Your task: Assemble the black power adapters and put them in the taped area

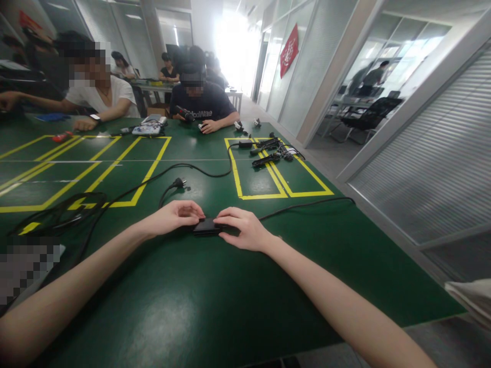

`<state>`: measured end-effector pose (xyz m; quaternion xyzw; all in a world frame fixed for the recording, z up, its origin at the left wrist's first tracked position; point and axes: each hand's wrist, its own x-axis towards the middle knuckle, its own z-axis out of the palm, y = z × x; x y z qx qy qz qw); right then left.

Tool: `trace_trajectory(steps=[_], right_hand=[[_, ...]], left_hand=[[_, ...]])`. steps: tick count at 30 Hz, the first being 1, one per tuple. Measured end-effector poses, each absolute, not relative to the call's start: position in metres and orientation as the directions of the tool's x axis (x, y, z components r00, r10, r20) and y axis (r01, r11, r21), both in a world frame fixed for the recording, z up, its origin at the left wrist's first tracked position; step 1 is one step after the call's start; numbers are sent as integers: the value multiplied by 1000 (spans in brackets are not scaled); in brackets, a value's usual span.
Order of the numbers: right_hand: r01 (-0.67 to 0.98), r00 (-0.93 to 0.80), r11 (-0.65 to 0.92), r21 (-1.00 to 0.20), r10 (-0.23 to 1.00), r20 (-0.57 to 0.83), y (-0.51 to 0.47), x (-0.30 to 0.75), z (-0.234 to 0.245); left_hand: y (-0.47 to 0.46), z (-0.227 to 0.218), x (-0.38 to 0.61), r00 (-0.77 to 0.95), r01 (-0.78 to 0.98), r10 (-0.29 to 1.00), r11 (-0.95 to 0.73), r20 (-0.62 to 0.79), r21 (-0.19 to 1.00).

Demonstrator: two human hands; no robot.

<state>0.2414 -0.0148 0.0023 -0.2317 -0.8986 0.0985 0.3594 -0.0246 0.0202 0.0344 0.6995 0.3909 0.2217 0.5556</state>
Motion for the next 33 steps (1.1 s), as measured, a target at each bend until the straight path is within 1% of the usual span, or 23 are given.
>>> trace_trajectory(steps=[8, 13, 18, 21, 24, 27, 29, 33], right_hand=[[360, -643, 868, -342, 496, 583, -13, 242, 0], [391, -653, 845, -364, 534, 537, -12, 243, -3], [444, -689, 833, -330, 553, 469, -12, 240, -4], [453, -704, 835, -312, 550, 449, -12, 238, -2], [455, -703, 833, -314, 553, 447, -13, 236, -2], [459, -695, 827, -324, 562, 448, -13, 235, -3], [454, -689, 825, -337, 564, 455, -12, 235, -4], [453, -677, 819, -353, 574, 461, -13, 235, -3]], left_hand=[[19, 33, -23, 619, 340, 783, -200, -59, 919], [17, 31, -20, 616, 385, 786, -245, -50, 890], [13, 34, -17, 616, 426, 788, -335, 2, 840], [9, 41, -17, 630, 511, 776, -440, 26, 739], [2, 50, -17, 653, 623, 757, -556, 26, 550], [-4, 55, -15, 680, 670, 733, -616, -10, 415], [-7, 53, -12, 686, 674, 728, -639, 6, 370], [-8, 40, -7, 656, 698, 754, -627, 44, 347]])
